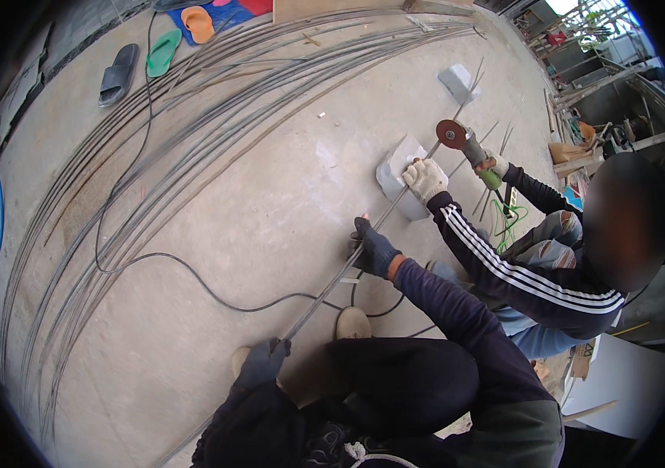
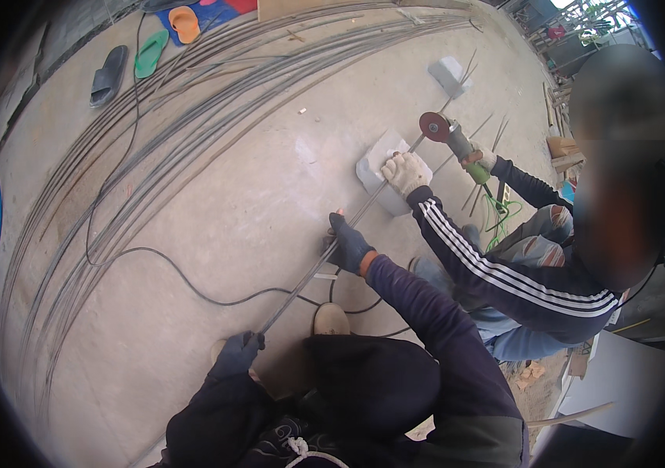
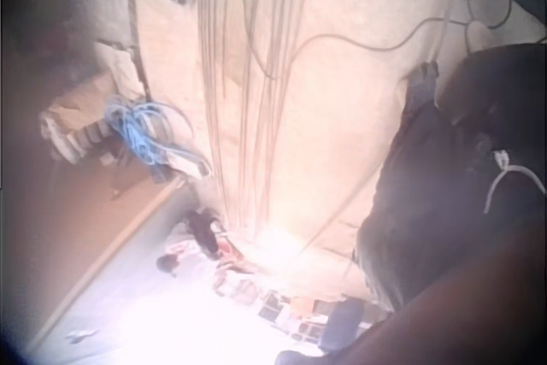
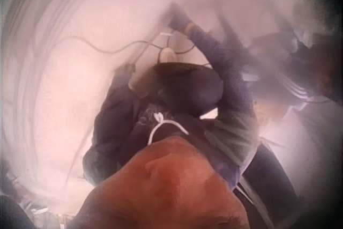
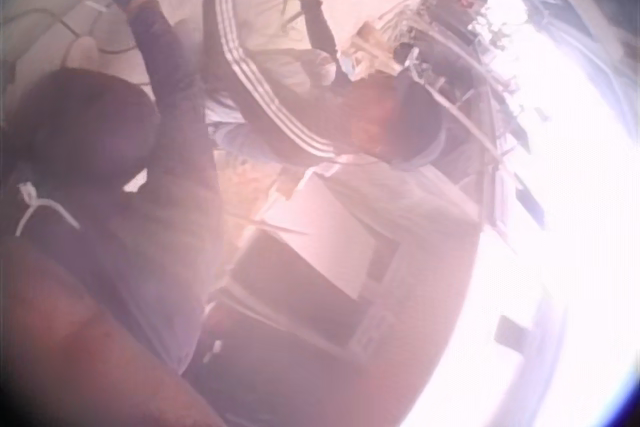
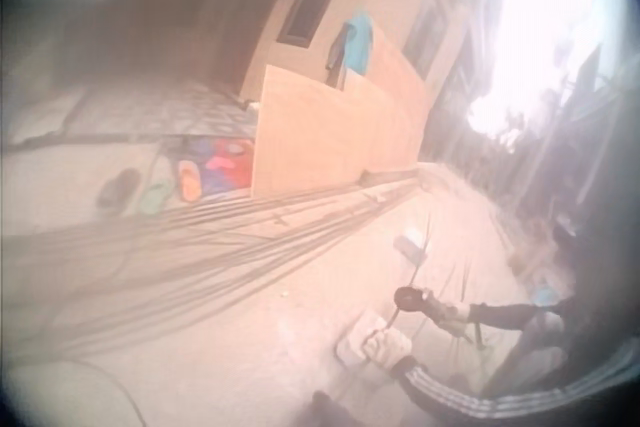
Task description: The person straightens long metal rods using a hammer and then positions them for cutting. Another person uses an angle grinder to cut the rods to length while the first person holds them in place.
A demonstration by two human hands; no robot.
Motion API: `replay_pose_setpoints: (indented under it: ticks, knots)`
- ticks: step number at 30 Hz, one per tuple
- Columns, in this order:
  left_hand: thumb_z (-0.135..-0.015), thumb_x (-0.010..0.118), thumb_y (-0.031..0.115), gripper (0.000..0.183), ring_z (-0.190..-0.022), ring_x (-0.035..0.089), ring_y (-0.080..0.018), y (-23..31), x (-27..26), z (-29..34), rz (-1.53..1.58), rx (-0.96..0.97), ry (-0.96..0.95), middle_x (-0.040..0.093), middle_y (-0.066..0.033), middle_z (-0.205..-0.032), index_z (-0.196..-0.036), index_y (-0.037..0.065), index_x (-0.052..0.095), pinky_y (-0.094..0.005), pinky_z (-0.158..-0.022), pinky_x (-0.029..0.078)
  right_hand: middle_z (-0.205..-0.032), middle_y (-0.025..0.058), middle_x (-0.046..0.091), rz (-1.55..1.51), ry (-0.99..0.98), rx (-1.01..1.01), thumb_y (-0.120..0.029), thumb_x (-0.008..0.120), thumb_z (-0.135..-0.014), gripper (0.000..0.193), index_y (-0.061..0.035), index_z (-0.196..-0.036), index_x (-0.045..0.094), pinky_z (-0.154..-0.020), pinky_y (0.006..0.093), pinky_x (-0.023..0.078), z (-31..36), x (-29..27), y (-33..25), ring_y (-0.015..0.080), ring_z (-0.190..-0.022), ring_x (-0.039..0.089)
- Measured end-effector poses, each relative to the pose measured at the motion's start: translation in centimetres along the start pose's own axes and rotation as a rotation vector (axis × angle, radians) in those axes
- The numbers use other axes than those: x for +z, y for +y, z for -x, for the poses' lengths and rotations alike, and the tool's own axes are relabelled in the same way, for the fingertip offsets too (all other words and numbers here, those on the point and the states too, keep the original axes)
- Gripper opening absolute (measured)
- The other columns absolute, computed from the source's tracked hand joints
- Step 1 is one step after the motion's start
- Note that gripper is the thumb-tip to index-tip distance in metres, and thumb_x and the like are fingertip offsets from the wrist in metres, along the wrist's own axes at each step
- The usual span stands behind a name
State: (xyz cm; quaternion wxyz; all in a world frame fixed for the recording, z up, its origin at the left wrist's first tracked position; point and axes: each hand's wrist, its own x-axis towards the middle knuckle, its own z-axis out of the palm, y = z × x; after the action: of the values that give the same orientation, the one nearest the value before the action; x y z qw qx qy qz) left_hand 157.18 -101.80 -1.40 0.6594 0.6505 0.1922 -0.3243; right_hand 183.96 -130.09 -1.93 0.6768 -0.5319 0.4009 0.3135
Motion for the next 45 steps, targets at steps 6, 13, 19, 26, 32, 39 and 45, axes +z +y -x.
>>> replay_pose_setpoints:
  ticks: [6,13,19,26,32,39,45]
  knots:
    - [-0.103,0.057,0.036,0.037,-0.078,0.067,-0.0235,-0.5,0.2,0.1,-0.119,0.006,0.046,0.07,-0.0138,-0.081,-0.095,0.002,0.071,-0.0366,-0.074,0.05,-0.091,0.0127,0.065,0.469,0.088,0.004,-0.058,0.061,-0.097,0.058,-0.0004,-0.109,0.061,-0.074,0.0433,0.058,3.4,-0.3,-1.8,0.0269,-0.077,0.067]
    - [-0.102,0.054,0.043,0.044,-0.076,0.064,-0.0333,-0.2,0.0,0.2,-0.134,0.076,0.055,0.067,-0.0167,-0.078,-0.092,0.003,0.069,-0.0435,-0.073,0.048,-0.097,0.0175,0.065,0.334,0.102,0.045,-0.037,0.06,-0.101,0.041,-0.0003,-0.118,0.055,-0.076,0.0488,0.06,2.8,1.3,-1.1,0.0323,-0.083,0.068]
    - [-0.102,0.054,0.046,0.045,-0.079,0.064,-0.035,-0.2,0.0,0.2,-0.145,0.086,0.068,0.067,-0.0169,-0.08,-0.093,0.004,0.068,-0.0445,-0.075,0.048,-0.105,0.0201,0.064,0.256,0.054,-0.003,-0.034,0.06,-0.101,0.043,0.0,-0.125,0.051,-0.083,0.0516,0.059,2.2,0.6,-0.4,0.0346,-0.091,0.067]
    - [-0.102,0.053,0.047,0.045,-0.082,0.064,-0.0377,-0.6,-0.1,0.1,-0.156,0.064,0.043,0.068,-0.0181,-0.088,-0.097,0.005,0.068,-0.0463,-0.077,0.048,-0.112,0.0236,0.062,0.206,-0.003,-0.009,-0.033,0.059,-0.1,0.046,0.0027,-0.127,0.049,-0.085,0.0509,0.058,1.5,-0.2,-0.1,0.0366,-0.095,0.067]
    - [-0.101,0.057,0.043,0.04,-0.082,0.064,-0.0404,-1.7,0.3,0.0,-0.208,0.214,0.123,0.067,-0.0194,-0.085,-0.098,0.005,0.068,-0.0491,-0.073,0.049,-0.116,0.026,0.06,0.21,-0.026,-0.009,-0.031,0.056,-0.1,0.047,0.0055,-0.128,0.046,-0.088,0.0529,0.057,0.5,-0.4,0.0,0.0394,-0.101,0.065]
    - [-0.103,0.055,0.041,0.041,-0.069,0.062,-0.0218,-1.8,0.1,0.0,-0.274,0.369,0.16,0.067,-0.0122,-0.075,-0.094,0.003,0.07,-0.0379,-0.068,0.048,-0.118,0.0246,0.057,0.249,-0.05,-0.077,-0.027,0.057,-0.098,0.04,0.0013,-0.124,0.047,-0.089,0.0538,0.056,0.7,-0.3,0.5,0.0393,-0.102,0.063]
    - [-0.102,0.055,0.043,0.043,-0.069,0.062,-0.0249,-0.5,-0.3,0.3,-0.195,0.158,0.077,0.066,-0.0134,-0.075,-0.095,0.004,0.07,-0.0396,-0.069,0.047,-0.082,0.0133,0.059,0.138,0.034,-0.039,-0.028,0.063,-0.1,0.024,-0.0063,-0.105,0.053,-0.081,0.0518,0.057,1.1,0.6,0.4,0.0309,-0.075,0.062]
